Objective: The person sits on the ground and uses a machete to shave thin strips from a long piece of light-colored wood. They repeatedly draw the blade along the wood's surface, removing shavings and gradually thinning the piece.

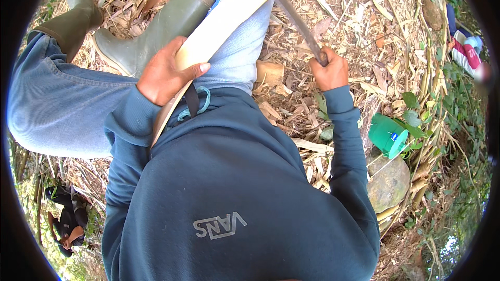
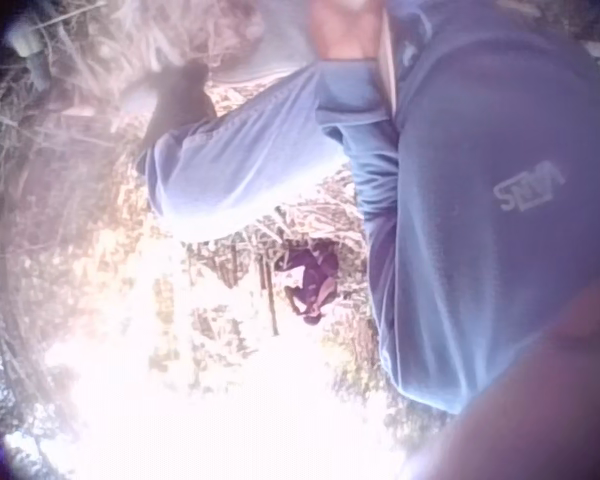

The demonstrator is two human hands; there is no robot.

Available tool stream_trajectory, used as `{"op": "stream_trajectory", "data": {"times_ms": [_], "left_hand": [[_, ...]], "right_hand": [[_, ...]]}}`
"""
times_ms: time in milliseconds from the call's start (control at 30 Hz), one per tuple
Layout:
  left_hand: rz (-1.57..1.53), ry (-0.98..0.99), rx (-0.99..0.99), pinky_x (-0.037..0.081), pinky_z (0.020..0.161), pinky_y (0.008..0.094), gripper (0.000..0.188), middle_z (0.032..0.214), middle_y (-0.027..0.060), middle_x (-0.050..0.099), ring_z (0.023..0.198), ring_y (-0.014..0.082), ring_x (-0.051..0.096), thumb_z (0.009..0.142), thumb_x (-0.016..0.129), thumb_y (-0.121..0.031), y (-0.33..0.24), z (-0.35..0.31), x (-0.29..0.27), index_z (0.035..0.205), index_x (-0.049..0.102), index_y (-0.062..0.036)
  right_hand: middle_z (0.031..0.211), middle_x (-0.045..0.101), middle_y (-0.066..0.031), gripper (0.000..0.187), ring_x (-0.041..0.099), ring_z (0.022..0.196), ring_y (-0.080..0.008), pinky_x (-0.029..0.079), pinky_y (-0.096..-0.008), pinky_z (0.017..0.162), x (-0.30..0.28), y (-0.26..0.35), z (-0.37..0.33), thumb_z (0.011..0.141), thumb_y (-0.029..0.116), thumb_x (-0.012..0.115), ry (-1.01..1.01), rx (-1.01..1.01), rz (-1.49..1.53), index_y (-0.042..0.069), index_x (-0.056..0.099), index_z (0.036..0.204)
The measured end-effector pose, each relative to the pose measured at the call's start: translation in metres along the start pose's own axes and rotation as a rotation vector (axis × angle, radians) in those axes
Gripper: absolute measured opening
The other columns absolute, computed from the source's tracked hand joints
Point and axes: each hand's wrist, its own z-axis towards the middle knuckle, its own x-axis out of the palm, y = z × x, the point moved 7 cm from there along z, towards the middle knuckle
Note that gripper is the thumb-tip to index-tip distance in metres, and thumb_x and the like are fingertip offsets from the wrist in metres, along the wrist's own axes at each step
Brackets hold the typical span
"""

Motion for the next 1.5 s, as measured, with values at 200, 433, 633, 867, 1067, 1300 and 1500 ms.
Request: {"op": "stream_trajectory", "data": {"times_ms": [200,433,633,867,1067,1300,1500], "left_hand": [[-0.175,0.031,-0.072,0.047,0.084,0.0313,0.050,0.099,0.0093,0.063,0.092,0.0159,0.056,0.086,0.079,-0.031,-0.002,0.002,0.001,0.115,0.057,0.0028],[-0.197,0.077,-0.147,0.047,0.082,0.0295,0.050,0.098,0.0072,0.061,0.090,0.0131,0.055,0.086,0.079,-0.030,0.006,-0.001,0.003,0.117,0.057,0.0034],[-0.200,0.042,-0.082,0.044,0.063,0.0256,0.047,0.087,0.0025,0.058,0.072,0.0097,0.054,0.087,0.078,-0.025,0.008,-0.001,0.004,0.120,0.056,-0.0002],[-0.236,0.083,-0.208,0.043,0.080,0.0259,0.047,0.095,0.0028,0.058,0.088,0.0104,0.052,0.087,0.079,-0.027,0.005,-0.002,0.002,0.119,0.057,-0.0002],[-0.263,0.084,-0.115,0.042,0.079,0.0259,0.045,0.095,0.0017,0.058,0.088,0.0100,0.052,0.088,0.078,-0.024,0.009,-0.001,0.006,0.120,0.056,-0.0009],[-0.272,0.078,-0.052,0.043,0.078,0.0264,0.041,0.094,0.0019,0.058,0.086,0.0103,0.052,0.089,0.076,-0.023,0.006,0.002,0.003,0.117,0.057,-0.0004],[-0.320,0.089,-0.108,0.043,0.079,0.0264,0.040,0.095,0.0018,0.058,0.088,0.0102,0.052,0.089,0.075,-0.022,0.008,-0.002,0.005,0.119,0.057,-0.0014]], "right_hand": [[0.051,0.048,-0.0132,0.017,0.045,0.045,-0.0225,0.039,-0.0400,0.051,-0.002,0.009,-0.001,0.079,0.018,0.064,0.021,-0.083,0.023,0.001,0.063,0.080],[0.050,0.044,-0.0095,0.016,0.046,0.043,-0.0206,0.040,-0.0386,0.049,-0.003,0.016,0.001,0.080,0.018,0.065,0.002,-0.149,0.009,0.003,0.059,0.077],[0.051,0.045,-0.0099,0.018,0.048,0.046,-0.0212,0.040,-0.0412,0.051,-0.008,-0.001,0.019,0.081,0.021,0.064,-0.019,0.017,-0.022,0.003,0.060,0.077],[0.051,0.045,-0.0097,0.022,0.044,0.047,-0.0240,0.041,-0.0399,0.053,-0.010,-0.013,0.049,0.078,0.022,0.066,-0.079,0.027,-0.001,0.001,0.064,0.081],[0.056,0.054,-0.0134,0.025,0.051,0.051,-0.0262,0.044,-0.0398,0.057,-0.008,-0.020,0.050,0.077,0.023,0.068,-0.048,0.025,-0.022,-0.001,0.068,0.085],[0.058,0.057,-0.0158,0.028,0.054,0.053,-0.0277,0.046,-0.0417,0.059,-0.009,-0.026,0.062,0.076,0.027,0.068,-0.060,0.010,-0.003,0.000,0.069,0.085],[0.064,0.063,-0.0206,0.029,0.061,0.057,-0.0313,0.049,-0.0428,0.064,-0.010,-0.048,0.081,0.075,0.028,0.067,-0.078,0.077,-0.040,0.001,0.071,0.085]]}}
